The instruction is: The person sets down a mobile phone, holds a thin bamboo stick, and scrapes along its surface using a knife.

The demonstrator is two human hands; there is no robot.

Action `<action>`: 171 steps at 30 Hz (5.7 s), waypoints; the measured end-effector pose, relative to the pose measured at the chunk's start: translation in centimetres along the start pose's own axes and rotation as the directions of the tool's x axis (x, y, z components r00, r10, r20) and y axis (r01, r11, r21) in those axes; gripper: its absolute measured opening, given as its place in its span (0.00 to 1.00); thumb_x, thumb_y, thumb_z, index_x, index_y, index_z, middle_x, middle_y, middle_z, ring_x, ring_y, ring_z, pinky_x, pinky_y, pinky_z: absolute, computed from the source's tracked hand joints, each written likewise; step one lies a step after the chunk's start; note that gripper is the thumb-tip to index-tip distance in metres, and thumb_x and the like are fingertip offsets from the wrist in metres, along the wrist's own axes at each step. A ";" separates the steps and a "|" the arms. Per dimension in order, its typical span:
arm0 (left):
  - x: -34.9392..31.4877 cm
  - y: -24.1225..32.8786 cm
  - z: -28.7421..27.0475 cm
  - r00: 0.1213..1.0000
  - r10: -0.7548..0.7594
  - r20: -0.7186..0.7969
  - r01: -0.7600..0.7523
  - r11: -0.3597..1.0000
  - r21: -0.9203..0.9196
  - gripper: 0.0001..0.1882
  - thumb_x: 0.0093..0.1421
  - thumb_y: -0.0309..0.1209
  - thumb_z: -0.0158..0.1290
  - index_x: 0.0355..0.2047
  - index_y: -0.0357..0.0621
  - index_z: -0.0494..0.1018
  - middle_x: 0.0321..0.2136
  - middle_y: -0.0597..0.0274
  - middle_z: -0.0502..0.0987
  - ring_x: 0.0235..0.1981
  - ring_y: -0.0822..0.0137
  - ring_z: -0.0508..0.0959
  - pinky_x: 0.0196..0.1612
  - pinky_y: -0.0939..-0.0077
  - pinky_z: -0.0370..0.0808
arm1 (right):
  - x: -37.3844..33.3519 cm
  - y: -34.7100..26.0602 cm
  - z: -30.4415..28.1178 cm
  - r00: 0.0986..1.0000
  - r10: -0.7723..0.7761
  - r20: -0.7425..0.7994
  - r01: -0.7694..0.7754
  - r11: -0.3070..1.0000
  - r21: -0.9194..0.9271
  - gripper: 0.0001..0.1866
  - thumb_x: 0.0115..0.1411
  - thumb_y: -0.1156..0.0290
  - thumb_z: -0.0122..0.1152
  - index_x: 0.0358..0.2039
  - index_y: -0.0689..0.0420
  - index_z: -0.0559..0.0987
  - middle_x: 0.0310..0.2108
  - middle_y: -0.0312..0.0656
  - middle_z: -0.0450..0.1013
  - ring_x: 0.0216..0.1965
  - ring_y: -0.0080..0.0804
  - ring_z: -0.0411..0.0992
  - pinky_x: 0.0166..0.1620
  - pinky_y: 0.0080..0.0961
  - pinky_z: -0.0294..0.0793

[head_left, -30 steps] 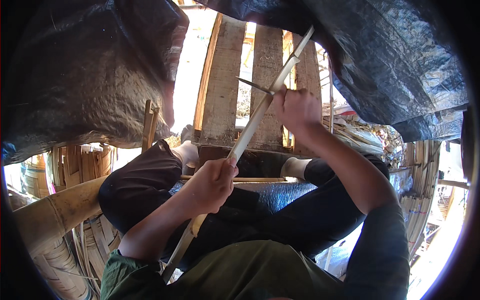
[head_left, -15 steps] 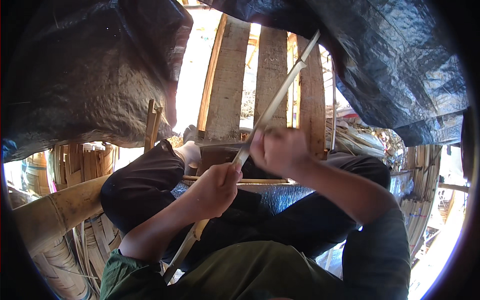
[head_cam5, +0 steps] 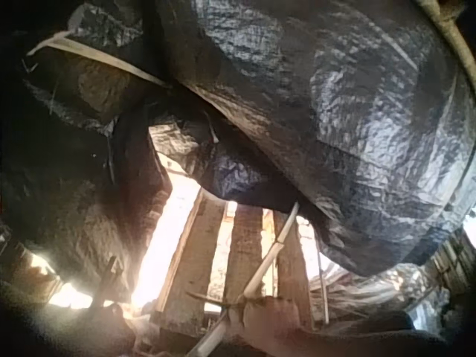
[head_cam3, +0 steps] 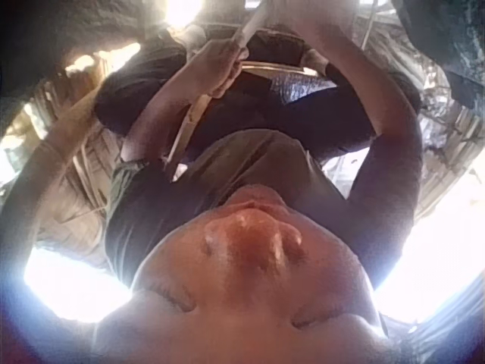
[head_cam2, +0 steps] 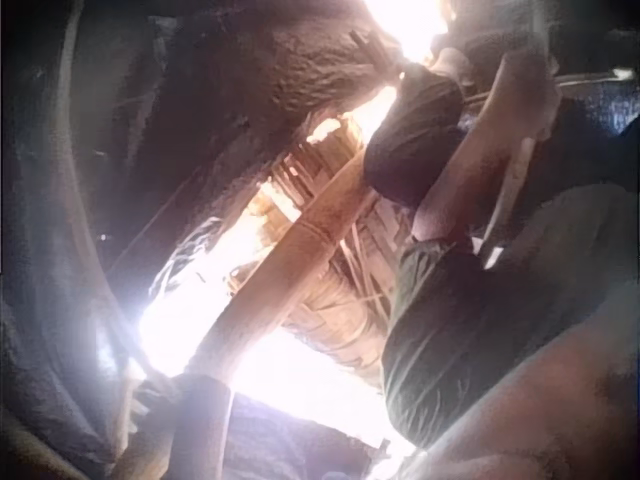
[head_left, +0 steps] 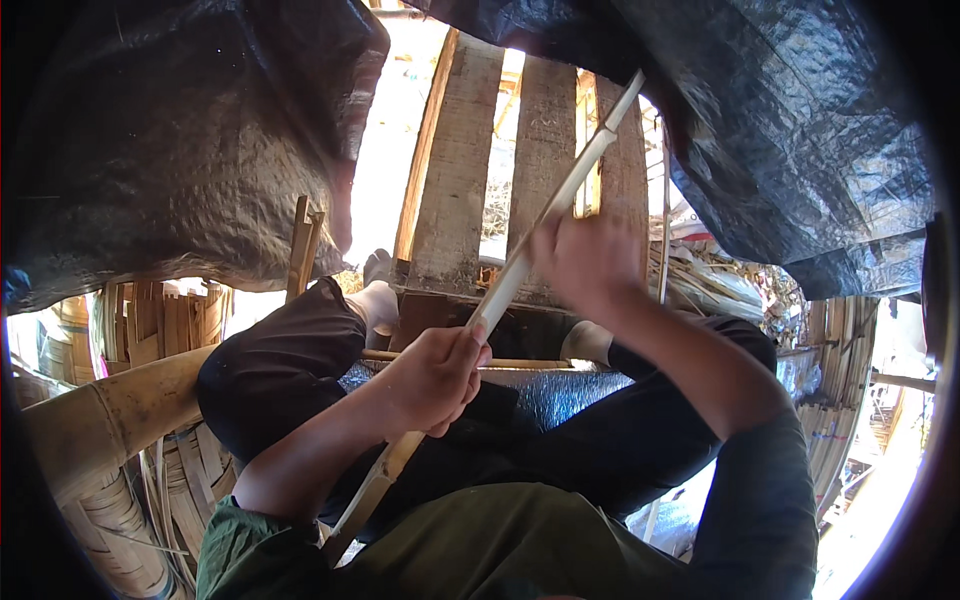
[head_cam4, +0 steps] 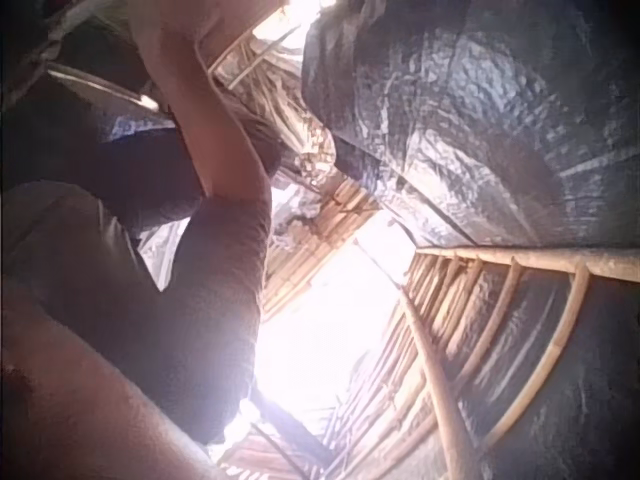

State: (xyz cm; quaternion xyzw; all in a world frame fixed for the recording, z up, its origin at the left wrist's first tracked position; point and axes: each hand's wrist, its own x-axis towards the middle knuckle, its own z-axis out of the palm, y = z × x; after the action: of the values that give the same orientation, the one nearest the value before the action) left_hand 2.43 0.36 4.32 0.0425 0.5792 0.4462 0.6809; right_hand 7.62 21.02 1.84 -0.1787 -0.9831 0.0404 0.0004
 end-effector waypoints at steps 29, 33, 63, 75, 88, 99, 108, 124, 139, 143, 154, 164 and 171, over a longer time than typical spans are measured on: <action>-0.2 -1.4 0.3 0.995 0.080 -0.056 -0.071 0.987 0.147 0.22 0.73 0.47 0.30 0.27 0.47 0.59 0.13 0.71 0.61 0.07 0.81 0.59 0.09 0.84 0.56 | -3.0 -0.3 0.4 0.986 -0.145 0.086 0.134 0.984 0.120 0.22 0.61 0.59 0.45 0.18 0.58 0.78 0.12 0.52 0.72 0.14 0.48 0.73 0.22 0.41 0.76; -0.6 -0.6 0.5 0.993 0.085 -0.081 -0.077 0.992 0.104 0.22 0.73 0.46 0.30 0.27 0.46 0.60 0.13 0.71 0.61 0.07 0.80 0.60 0.09 0.84 0.56 | 1.0 2.8 0.6 0.998 0.055 -0.038 -0.051 0.995 0.084 0.22 0.62 0.58 0.45 0.18 0.56 0.78 0.15 0.49 0.74 0.14 0.47 0.74 0.24 0.42 0.77; -0.5 -2.8 0.0 0.855 0.504 -0.124 -0.301 0.676 0.672 0.18 0.71 0.37 0.35 0.30 0.36 0.66 0.16 0.49 0.69 0.18 0.48 0.72 0.27 0.59 0.68 | -0.5 0.4 -1.2 0.967 0.033 0.252 -0.023 0.999 -0.043 0.28 0.66 0.54 0.37 0.26 0.60 0.81 0.21 0.55 0.76 0.26 0.52 0.78 0.31 0.44 0.80; -0.2 -4.1 0.2 0.739 0.657 -0.150 -0.291 0.511 0.809 0.10 0.67 0.28 0.45 0.30 0.33 0.66 0.17 0.39 0.70 0.23 0.38 0.73 0.26 0.51 0.67 | 2.9 4.0 -1.0 0.969 0.117 0.217 -0.084 0.984 -0.158 0.25 0.68 0.57 0.36 0.31 0.58 0.80 0.25 0.50 0.78 0.30 0.48 0.79 0.31 0.45 0.77; -0.4 -2.9 0.4 0.806 0.581 -0.115 -0.275 0.539 0.797 0.13 0.68 0.31 0.44 0.30 0.33 0.63 0.15 0.40 0.71 0.21 0.39 0.75 0.25 0.48 0.68 | 2.0 6.6 2.6 0.943 0.303 -0.141 -0.262 0.931 0.253 0.31 0.64 0.53 0.49 0.11 0.61 0.75 0.13 0.54 0.72 0.18 0.54 0.75 0.29 0.47 0.78; 1.8 -2.9 -0.6 0.917 0.394 -0.055 -0.148 0.464 0.873 0.17 0.68 0.39 0.45 0.37 0.32 0.65 0.19 0.39 0.73 0.25 0.38 0.77 0.31 0.51 0.71 | 1.1 3.6 3.8 0.942 0.246 0.229 -0.326 0.833 0.448 0.25 0.54 0.54 0.58 0.15 0.65 0.75 0.12 0.51 0.70 0.17 0.48 0.75 0.24 0.42 0.72; 3.7 -2.0 -1.6 0.864 0.457 -0.209 -0.187 0.679 0.710 0.22 0.68 0.44 0.47 0.44 0.32 0.66 0.24 0.55 0.76 0.22 0.68 0.78 0.29 0.71 0.74 | 1.1 0.5 2.0 0.967 0.098 0.237 -0.208 0.839 0.503 0.24 0.55 0.55 0.58 0.17 0.67 0.76 0.14 0.54 0.72 0.21 0.51 0.76 0.27 0.44 0.75; 4.0 -1.2 -1.9 0.756 0.628 -0.185 -0.186 0.476 0.859 0.21 0.67 0.32 0.42 0.58 0.39 0.57 0.25 0.36 0.76 0.30 0.38 0.79 0.35 0.46 0.72 | 4.2 -0.8 -1.0 0.925 -0.148 0.349 0.003 0.924 0.382 0.32 0.62 0.45 0.53 0.21 0.67 0.77 0.16 0.53 0.73 0.22 0.47 0.77 0.31 0.40 0.75; 4.9 -4.0 -2.2 0.556 0.777 -0.295 -0.318 0.527 0.788 0.17 0.67 0.34 0.45 0.46 0.29 0.60 0.33 0.31 0.76 0.39 0.33 0.76 0.43 0.49 0.71 | -0.3 -0.2 -8.7 0.836 -0.308 0.454 0.228 0.948 0.225 0.12 0.60 0.71 0.53 0.31 0.69 0.79 0.29 0.60 0.76 0.34 0.54 0.77 0.40 0.44 0.75; 5.8 -4.0 -2.0 0.614 0.726 -0.311 -0.228 0.540 0.810 0.16 0.66 0.33 0.46 0.40 0.27 0.64 0.30 0.32 0.77 0.36 0.34 0.77 0.40 0.48 0.72 | -0.6 2.2 -9.3 0.823 -0.415 0.388 0.359 0.909 0.211 0.14 0.65 0.70 0.50 0.32 0.70 0.76 0.28 0.62 0.74 0.33 0.56 0.76 0.37 0.46 0.73; 6.5 -5.3 -1.3 0.465 0.873 -0.143 -0.291 0.304 0.907 0.10 0.67 0.30 0.44 0.34 0.32 0.64 0.21 0.35 0.73 0.27 0.34 0.75 0.29 0.46 0.68 | 2.7 2.6 -4.1 0.935 -0.290 0.205 0.185 0.891 0.414 0.17 0.69 0.63 0.47 0.32 0.66 0.74 0.25 0.60 0.73 0.29 0.59 0.74 0.35 0.46 0.71; 6.3 -4.2 -0.4 0.601 0.720 -0.348 -0.237 0.576 0.782 0.11 0.68 0.30 0.43 0.34 0.32 0.65 0.23 0.32 0.74 0.28 0.34 0.75 0.30 0.45 0.69 | 1.7 1.4 1.4 0.899 -0.344 0.272 0.161 0.836 0.524 0.27 0.70 0.58 0.42 0.21 0.64 0.76 0.15 0.58 0.69 0.22 0.60 0.71 0.33 0.49 0.71; 7.0 -5.4 -0.6 0.603 0.731 -0.319 -0.213 0.533 0.819 0.13 0.68 0.32 0.42 0.35 0.30 0.64 0.21 0.34 0.75 0.25 0.36 0.78 0.27 0.46 0.73 | 1.2 -0.2 2.1 0.958 -0.224 0.180 0.146 0.919 0.366 0.28 0.68 0.59 0.44 0.14 0.60 0.74 0.10 0.53 0.67 0.16 0.55 0.70 0.27 0.49 0.71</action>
State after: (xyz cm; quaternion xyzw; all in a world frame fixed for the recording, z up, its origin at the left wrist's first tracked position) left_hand 4.45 1.45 -4.17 0.3158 0.8565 0.3507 0.2089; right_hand 6.40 21.06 -0.24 -0.0758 -0.9668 0.2333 -0.0722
